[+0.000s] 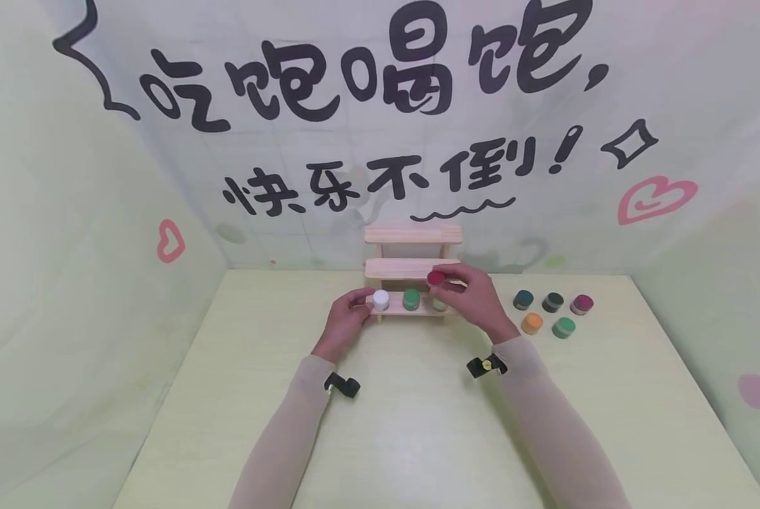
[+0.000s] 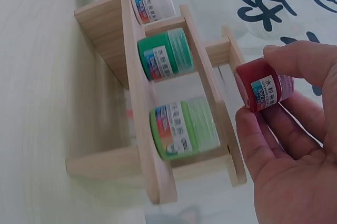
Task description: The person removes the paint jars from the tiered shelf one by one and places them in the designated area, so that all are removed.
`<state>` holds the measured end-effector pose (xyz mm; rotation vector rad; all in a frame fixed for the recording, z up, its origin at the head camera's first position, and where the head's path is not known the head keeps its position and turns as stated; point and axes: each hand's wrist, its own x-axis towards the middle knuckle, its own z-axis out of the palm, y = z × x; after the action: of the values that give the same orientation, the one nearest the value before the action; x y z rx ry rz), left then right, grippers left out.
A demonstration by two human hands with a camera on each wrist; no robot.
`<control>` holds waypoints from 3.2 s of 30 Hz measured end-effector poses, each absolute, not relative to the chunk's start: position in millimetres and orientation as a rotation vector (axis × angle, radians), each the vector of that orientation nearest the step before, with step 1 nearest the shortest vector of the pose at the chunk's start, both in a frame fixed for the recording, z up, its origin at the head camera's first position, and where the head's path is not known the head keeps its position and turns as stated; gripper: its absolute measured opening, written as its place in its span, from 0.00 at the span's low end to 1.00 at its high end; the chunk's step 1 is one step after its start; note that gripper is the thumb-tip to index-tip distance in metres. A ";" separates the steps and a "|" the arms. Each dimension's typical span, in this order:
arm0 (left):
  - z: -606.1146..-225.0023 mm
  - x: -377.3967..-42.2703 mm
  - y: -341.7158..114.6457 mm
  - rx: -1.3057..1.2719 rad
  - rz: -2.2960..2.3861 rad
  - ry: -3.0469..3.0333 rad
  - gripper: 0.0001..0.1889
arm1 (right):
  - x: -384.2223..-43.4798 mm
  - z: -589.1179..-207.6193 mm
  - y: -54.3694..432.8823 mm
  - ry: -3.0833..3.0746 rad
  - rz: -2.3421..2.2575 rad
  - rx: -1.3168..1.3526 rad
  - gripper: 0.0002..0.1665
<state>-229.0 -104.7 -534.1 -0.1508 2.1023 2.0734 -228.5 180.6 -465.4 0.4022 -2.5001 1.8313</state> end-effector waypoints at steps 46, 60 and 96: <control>-535.9 -227.9 -102.9 -0.128 2.103 2.099 0.18 | -178.2 -478.4 298.9 -2.588 1.620 0.193 0.29; -533.5 -226.9 -103.2 -0.116 2.095 2.085 0.18 | -162.8 -485.1 337.1 -2.653 1.371 0.095 0.30; -529.5 -226.8 -108.7 -0.122 2.055 2.121 0.18 | -134.7 -492.0 428.1 -2.575 1.508 -0.155 0.34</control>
<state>-226.8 -108.7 -529.5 -0.1221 2.1210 2.0546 -134.7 428.1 -492.0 -0.1548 -2.5751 1.5085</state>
